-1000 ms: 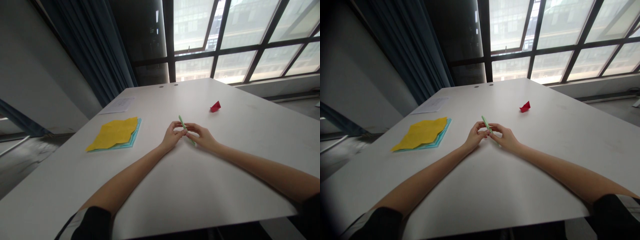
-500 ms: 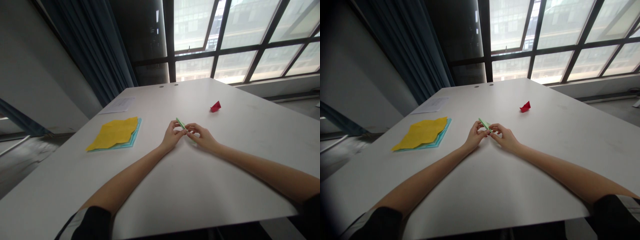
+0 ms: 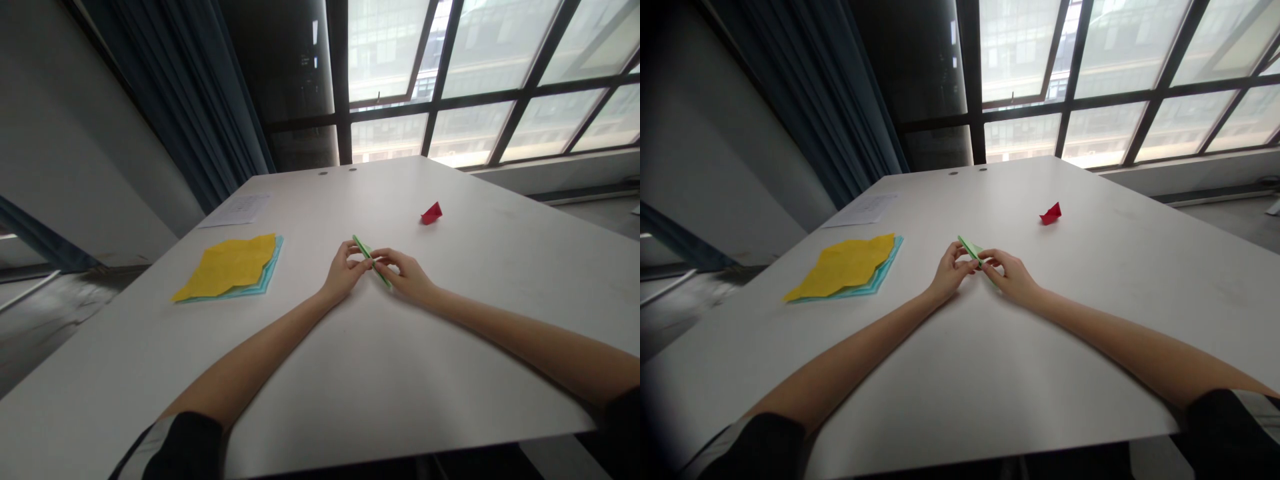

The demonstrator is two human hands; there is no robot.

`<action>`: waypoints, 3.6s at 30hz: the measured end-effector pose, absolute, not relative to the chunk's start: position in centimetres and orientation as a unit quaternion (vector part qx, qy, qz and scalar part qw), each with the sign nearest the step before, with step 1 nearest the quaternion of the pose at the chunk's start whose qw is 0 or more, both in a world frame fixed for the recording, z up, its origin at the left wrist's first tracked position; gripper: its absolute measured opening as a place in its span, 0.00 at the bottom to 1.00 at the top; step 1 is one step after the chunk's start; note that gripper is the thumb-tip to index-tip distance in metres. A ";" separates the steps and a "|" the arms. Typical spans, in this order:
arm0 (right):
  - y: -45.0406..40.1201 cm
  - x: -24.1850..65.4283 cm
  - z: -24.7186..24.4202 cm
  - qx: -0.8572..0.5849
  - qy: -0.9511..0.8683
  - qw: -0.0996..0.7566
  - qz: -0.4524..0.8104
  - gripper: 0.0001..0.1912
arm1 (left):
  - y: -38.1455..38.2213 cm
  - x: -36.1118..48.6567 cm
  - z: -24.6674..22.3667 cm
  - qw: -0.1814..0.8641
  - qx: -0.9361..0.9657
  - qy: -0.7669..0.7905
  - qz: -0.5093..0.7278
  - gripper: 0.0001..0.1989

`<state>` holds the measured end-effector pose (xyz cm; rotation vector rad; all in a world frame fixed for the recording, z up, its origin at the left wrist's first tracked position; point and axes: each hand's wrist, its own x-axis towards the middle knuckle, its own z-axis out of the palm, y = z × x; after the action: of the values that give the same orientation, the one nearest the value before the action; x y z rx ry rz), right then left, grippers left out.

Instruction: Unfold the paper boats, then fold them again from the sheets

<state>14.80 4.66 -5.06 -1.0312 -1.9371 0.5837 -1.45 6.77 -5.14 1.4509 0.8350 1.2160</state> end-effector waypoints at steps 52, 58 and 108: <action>6.9 14.9 -5.0 -0.430 -0.746 0.464 0.210 0.12 | 6.6 -1.5 -5.5 0.241 0.732 0.442 0.460 0.14; 7.7 15.4 -5.9 -0.335 -0.737 0.475 0.344 0.11 | 8.0 -2.7 -5.3 0.226 0.755 0.424 0.446 0.17; 7.7 17.2 -5.5 -0.366 -0.893 0.262 0.025 0.15 | 8.7 -4.8 -5.3 0.069 0.932 0.304 0.185 0.23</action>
<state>17.22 7.67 -5.46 -0.9896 -2.4163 0.0666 -4.84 8.65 -5.26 2.8056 0.9161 0.5572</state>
